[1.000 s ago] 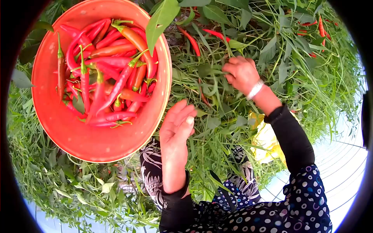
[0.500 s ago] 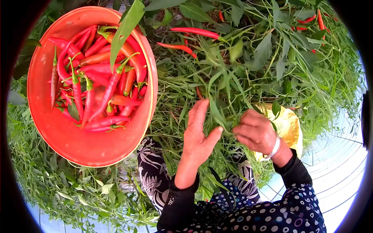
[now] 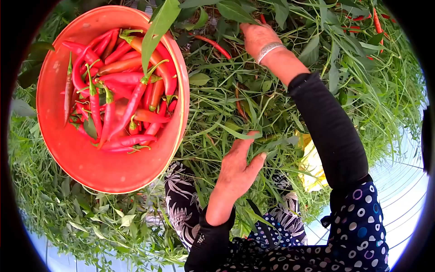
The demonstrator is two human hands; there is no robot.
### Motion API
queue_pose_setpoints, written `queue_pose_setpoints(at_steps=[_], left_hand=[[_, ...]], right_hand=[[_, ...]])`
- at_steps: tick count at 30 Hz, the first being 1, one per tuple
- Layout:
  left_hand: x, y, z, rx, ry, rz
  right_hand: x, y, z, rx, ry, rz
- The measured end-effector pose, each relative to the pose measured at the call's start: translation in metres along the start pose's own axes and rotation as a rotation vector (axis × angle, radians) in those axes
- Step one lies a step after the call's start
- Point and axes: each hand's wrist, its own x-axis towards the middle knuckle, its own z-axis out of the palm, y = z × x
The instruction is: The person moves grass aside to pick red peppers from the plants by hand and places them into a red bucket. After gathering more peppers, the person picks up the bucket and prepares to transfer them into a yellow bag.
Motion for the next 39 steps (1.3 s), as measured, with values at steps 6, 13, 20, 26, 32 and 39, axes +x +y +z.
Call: queue_pose_setpoints(at_steps=[6,13,20,26,32,39], left_hand=[[-0.006,0.0,-0.01,-0.026,0.076,0.047],[-0.01,0.006,-0.02,-0.111,0.195,-0.005],[-0.015,0.006,-0.023,-0.235,0.297,0.005],[-0.019,0.002,-0.025,-0.281,0.364,-0.013],[-0.021,0.0,-0.027,-0.274,0.341,-0.093],[-0.022,-0.003,-0.028,-0.292,0.353,-0.056]], right_hand=[[-0.006,0.006,-0.001,-0.138,-0.453,0.317],[-0.1,0.015,-0.004,0.625,0.187,0.14],[-0.2,-0.046,-0.005,1.03,-0.001,0.108],[-0.085,-0.073,0.012,0.804,0.308,0.156],[-0.037,-0.064,0.09,0.329,0.033,0.339],[-0.119,-0.043,0.079,0.528,-0.022,-0.05]])
